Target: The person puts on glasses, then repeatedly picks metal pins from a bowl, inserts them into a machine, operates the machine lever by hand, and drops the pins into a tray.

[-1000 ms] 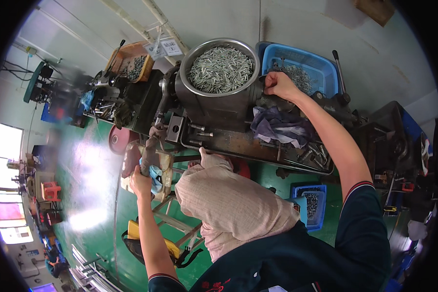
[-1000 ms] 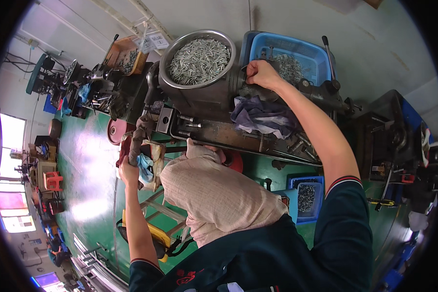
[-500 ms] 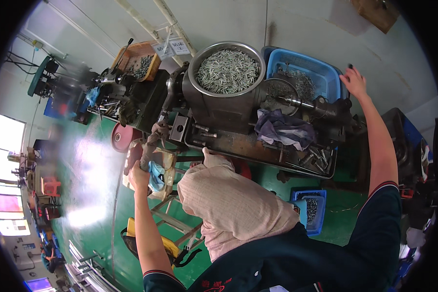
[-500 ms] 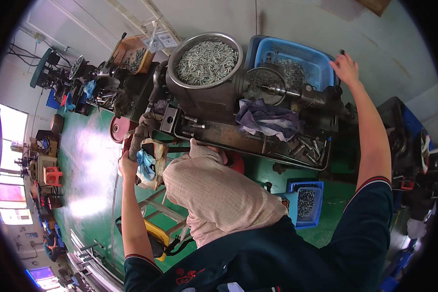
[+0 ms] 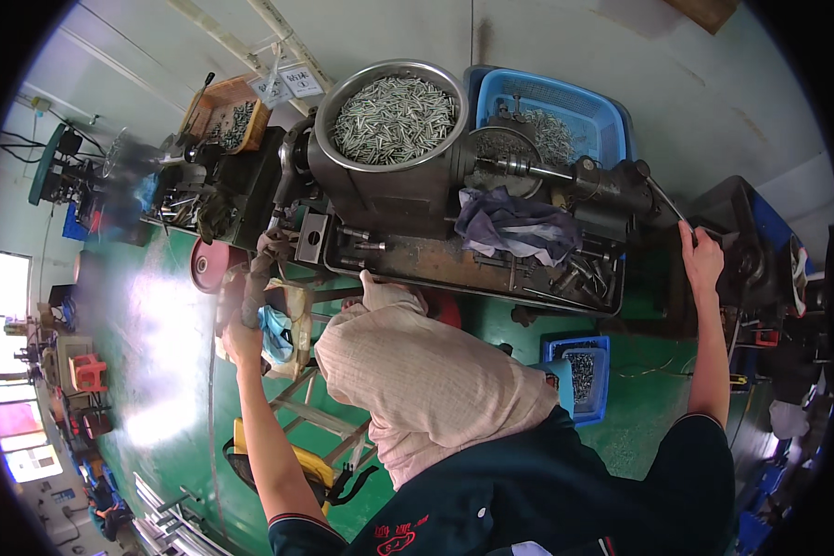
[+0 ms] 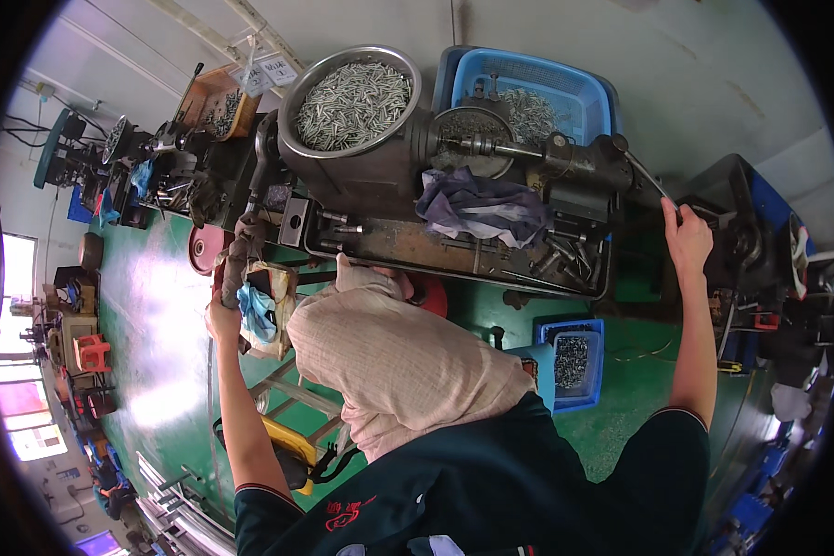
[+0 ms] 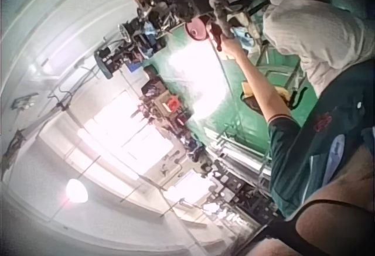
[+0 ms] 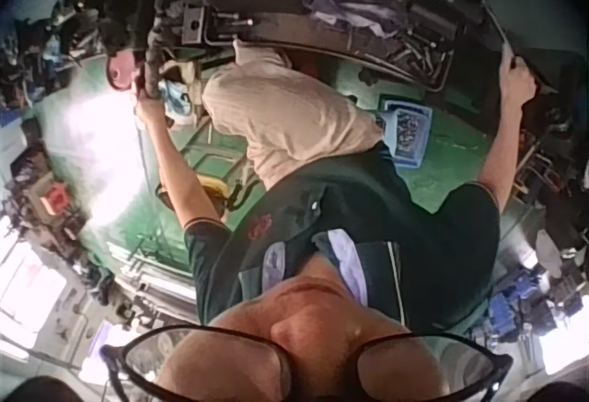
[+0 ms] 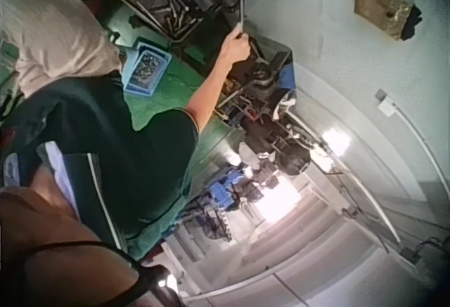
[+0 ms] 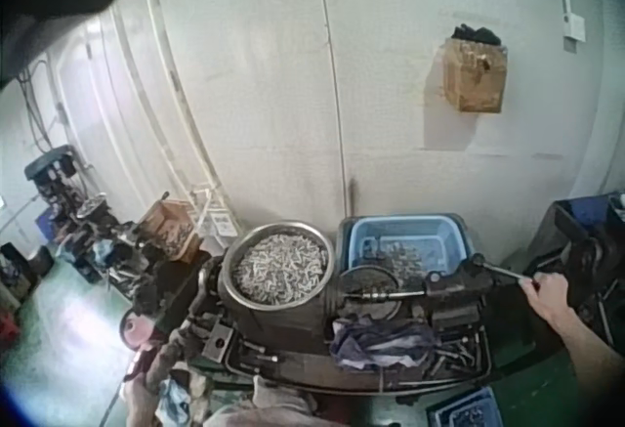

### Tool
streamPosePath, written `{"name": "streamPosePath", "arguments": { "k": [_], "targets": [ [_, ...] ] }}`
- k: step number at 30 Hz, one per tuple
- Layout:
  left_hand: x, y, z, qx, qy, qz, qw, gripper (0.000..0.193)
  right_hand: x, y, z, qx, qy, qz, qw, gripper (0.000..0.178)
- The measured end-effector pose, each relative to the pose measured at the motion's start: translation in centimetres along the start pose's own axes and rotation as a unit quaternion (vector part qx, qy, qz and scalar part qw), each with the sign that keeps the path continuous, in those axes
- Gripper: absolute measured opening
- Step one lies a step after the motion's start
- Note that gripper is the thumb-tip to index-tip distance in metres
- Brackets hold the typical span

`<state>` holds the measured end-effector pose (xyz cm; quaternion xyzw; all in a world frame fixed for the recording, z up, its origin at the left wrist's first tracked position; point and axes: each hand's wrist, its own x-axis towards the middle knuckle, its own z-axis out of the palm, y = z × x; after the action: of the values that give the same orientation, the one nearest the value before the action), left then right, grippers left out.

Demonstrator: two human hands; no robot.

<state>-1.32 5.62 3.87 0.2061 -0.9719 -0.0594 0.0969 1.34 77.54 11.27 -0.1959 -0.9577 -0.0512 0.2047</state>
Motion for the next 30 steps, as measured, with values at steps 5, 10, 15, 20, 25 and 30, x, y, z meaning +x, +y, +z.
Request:
{"name": "streamPosePath", "arguments": {
  "k": [5, 10, 15, 20, 25, 30],
  "targets": [
    [0.0, -0.2, 0.3, -0.001, 0.003, 0.005, 1.0, 0.025, -0.6, -0.5, -0.3, -0.012, 0.002, 0.012, 1.0, 0.051],
    [0.0, -0.2, 0.4, -0.007, 0.011, 0.014, 1.0, 0.025, -0.7, -0.9, -0.5, -0.032, -0.007, 0.02, 0.999, 0.052],
    [0.2, -0.1, 0.2, -0.013, 0.01, 0.008, 1.0, 0.025, -0.7, -1.3, -0.8, -0.042, -0.026, 0.039, 0.998, 0.052],
    [0.1, 0.0, 0.0, -0.031, 0.025, 0.025, 0.999, 0.027, -0.7, -1.0, -0.6, -0.046, -0.045, 0.044, 0.997, 0.053],
    [0.2, -0.8, 0.2, -0.031, 0.028, 0.036, 0.998, 0.027, 0.0, -0.8, -0.3, -0.033, -0.103, 0.082, 0.991, 0.044],
    [-0.5, 0.7, -0.7, -0.048, 0.023, 0.037, 0.998, 0.021, 4.6, -1.6, 3.5, -0.156, 0.23, -0.002, 0.961, 0.03]
  ]
}}
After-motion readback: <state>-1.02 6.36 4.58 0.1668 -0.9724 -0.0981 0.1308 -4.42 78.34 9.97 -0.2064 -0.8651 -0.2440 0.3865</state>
